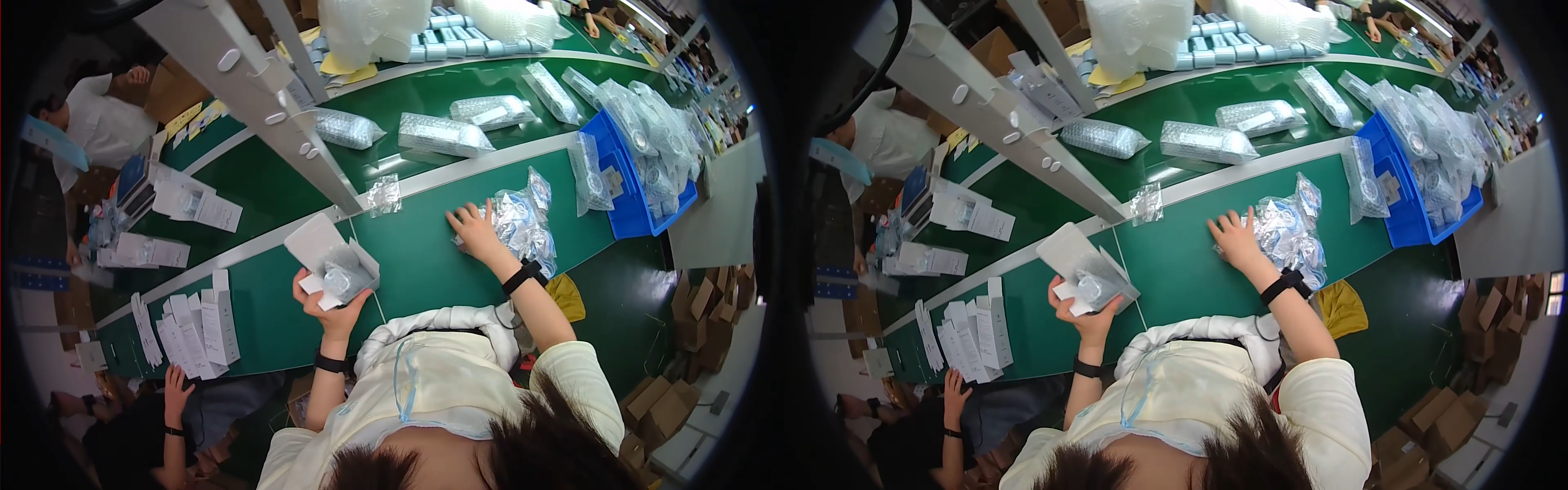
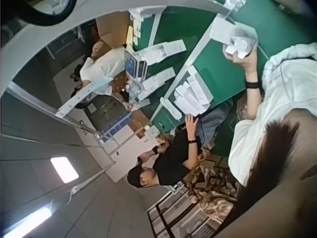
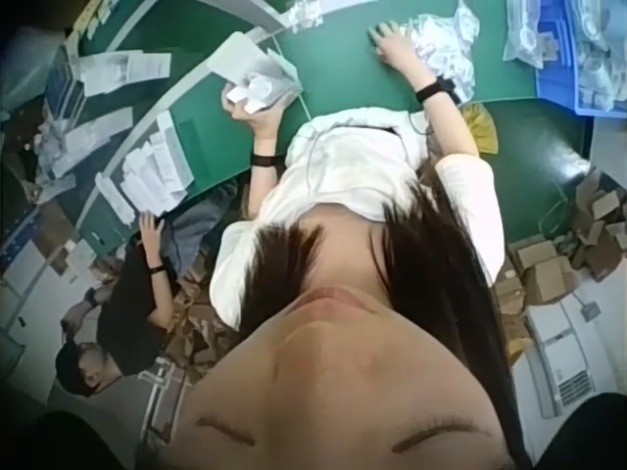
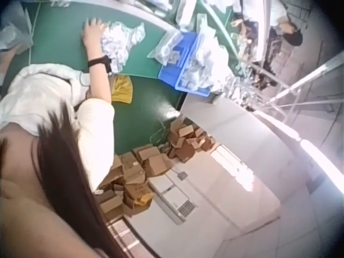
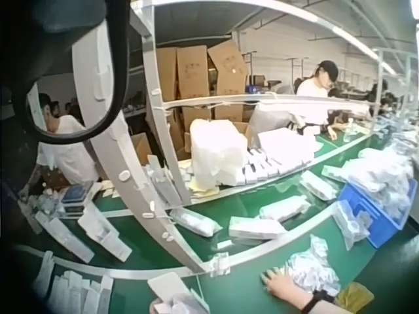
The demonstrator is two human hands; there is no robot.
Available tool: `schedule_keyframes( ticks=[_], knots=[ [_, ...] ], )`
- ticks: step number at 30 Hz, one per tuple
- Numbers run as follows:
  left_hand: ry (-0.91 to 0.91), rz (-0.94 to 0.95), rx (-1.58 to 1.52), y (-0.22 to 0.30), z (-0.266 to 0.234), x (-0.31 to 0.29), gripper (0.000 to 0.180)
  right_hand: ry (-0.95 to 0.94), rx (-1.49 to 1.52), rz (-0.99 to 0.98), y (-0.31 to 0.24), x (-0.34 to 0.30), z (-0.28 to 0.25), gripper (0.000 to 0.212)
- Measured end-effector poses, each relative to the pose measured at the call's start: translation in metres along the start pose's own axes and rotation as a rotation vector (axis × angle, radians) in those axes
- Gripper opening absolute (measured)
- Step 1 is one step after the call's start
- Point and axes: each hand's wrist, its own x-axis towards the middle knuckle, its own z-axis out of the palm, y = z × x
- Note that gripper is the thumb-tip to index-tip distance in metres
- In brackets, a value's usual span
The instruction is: The person packages handheld fans by hand, placing each fan into a bubble wrap sleeve and then into a cardboard box. They also insert a paper manual and a small packet into each box before closing the lid and setting the finished package on the assembly line.
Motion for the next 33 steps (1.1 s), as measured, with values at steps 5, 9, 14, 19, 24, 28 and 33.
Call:
schedule_keyframes(
  ticks=[5, 9, 14, 19, 24, 28, 33],
  knots=[
    [-0.088, -0.097, 0.014, 0.007, -0.012, 0.007, 0.084, -0.209, 0.264, -0.094, 0.026, -0.002, 0.003, 0.027],
    [-0.236, -0.246, 0.107, 0.034, -0.021, 0.026, 0.07, 0.115, 0.848, 0.032, -0.016, 0.029, -0.052, 0.019],
    [-0.26, -0.448, 0.108, 0.038, -0.028, 0.033, 0.047, 0.607, 1.228, -0.374, -0.11, 0.068, -0.096, 0.014],
    [-0.231, -0.536, 0.112, 0.038, -0.022, 0.036, 0.04, 0.334, 0.808, -0.869, -0.131, 0.087, -0.073, 0.01],
    [-0.216, -0.471, 0.206, 0.032, -0.026, 0.023, 0.042, -0.089, 0.619, -0.91, -0.126, 0.078, -0.073, 0.025],
    [-0.268, -0.425, 0.219, 0.04, -0.022, 0.024, 0.044, -0.356, 0.264, -0.944, -0.138, 0.076, -0.087, 0.035],
    [-0.403, -0.434, 0.11, 0.047, -0.02, 0.032, 0.05, -0.357, -0.032, -0.963, -0.139, 0.067, -0.074, 0.04]
  ],
)
